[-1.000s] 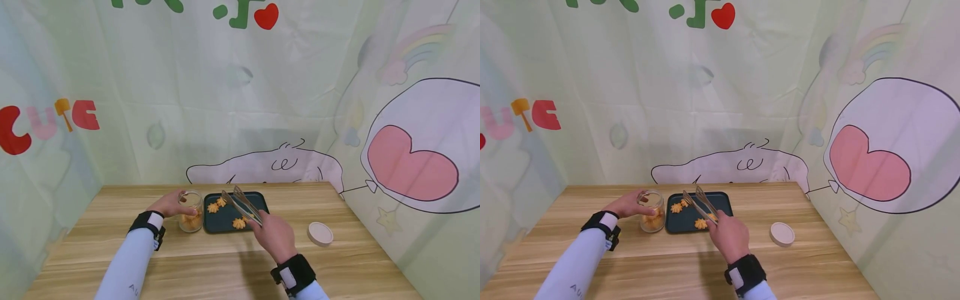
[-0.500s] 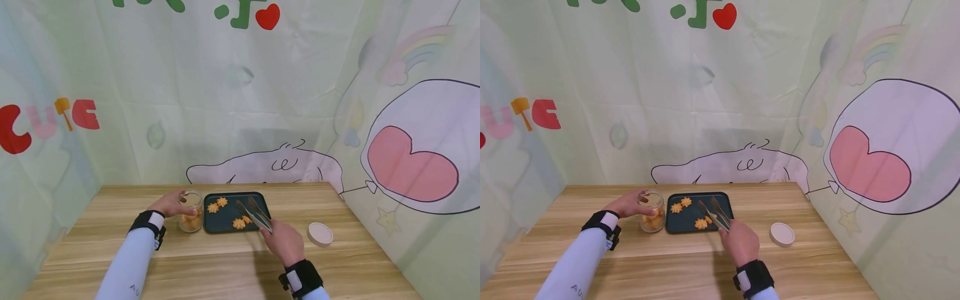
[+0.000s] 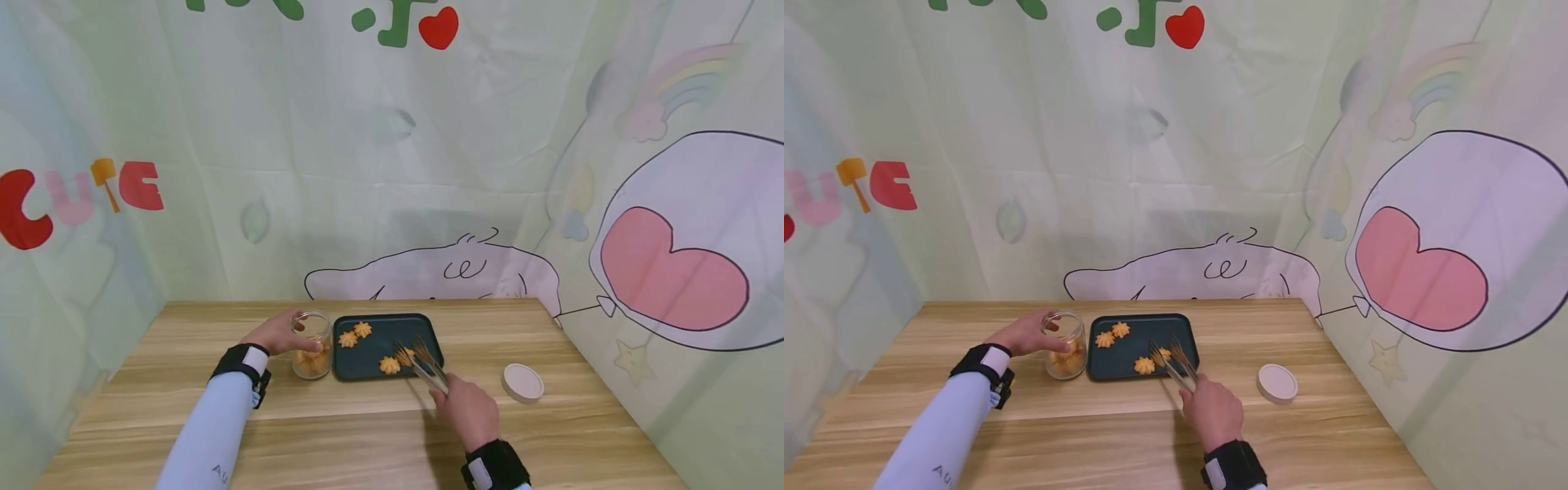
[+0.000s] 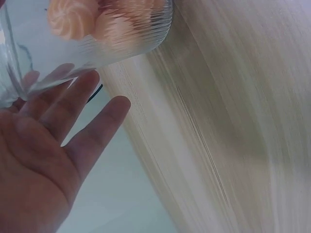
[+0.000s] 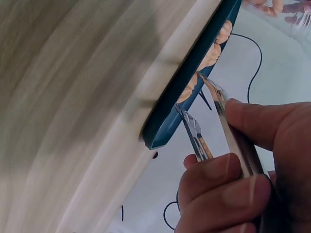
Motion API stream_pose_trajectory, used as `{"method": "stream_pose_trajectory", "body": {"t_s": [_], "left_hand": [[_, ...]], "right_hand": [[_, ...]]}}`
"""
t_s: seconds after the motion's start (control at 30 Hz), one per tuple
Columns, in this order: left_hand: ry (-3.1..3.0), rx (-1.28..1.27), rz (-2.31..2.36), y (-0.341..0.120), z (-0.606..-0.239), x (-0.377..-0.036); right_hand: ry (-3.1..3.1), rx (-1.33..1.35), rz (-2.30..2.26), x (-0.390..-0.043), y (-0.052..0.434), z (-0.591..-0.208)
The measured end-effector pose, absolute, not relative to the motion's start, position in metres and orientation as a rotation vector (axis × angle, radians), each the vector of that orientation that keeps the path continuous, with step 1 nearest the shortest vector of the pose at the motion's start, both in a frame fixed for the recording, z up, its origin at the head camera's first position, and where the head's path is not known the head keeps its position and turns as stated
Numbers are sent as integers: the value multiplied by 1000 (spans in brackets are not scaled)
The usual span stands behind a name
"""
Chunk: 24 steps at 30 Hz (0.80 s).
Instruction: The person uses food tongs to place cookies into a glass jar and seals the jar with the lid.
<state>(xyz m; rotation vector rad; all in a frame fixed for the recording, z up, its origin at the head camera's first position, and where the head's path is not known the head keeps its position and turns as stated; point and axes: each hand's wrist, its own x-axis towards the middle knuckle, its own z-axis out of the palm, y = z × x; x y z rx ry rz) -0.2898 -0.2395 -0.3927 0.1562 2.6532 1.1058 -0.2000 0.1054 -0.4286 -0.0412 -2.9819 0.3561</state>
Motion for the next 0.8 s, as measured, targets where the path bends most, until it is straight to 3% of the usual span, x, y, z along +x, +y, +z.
{"method": "stream_pose_trajectory", "body": {"t_s": [0.8], "left_hand": [[2642,130,1094,-239,-392,-292]], "right_hand": [[-2900,33,171,-201,98,-420]]}}
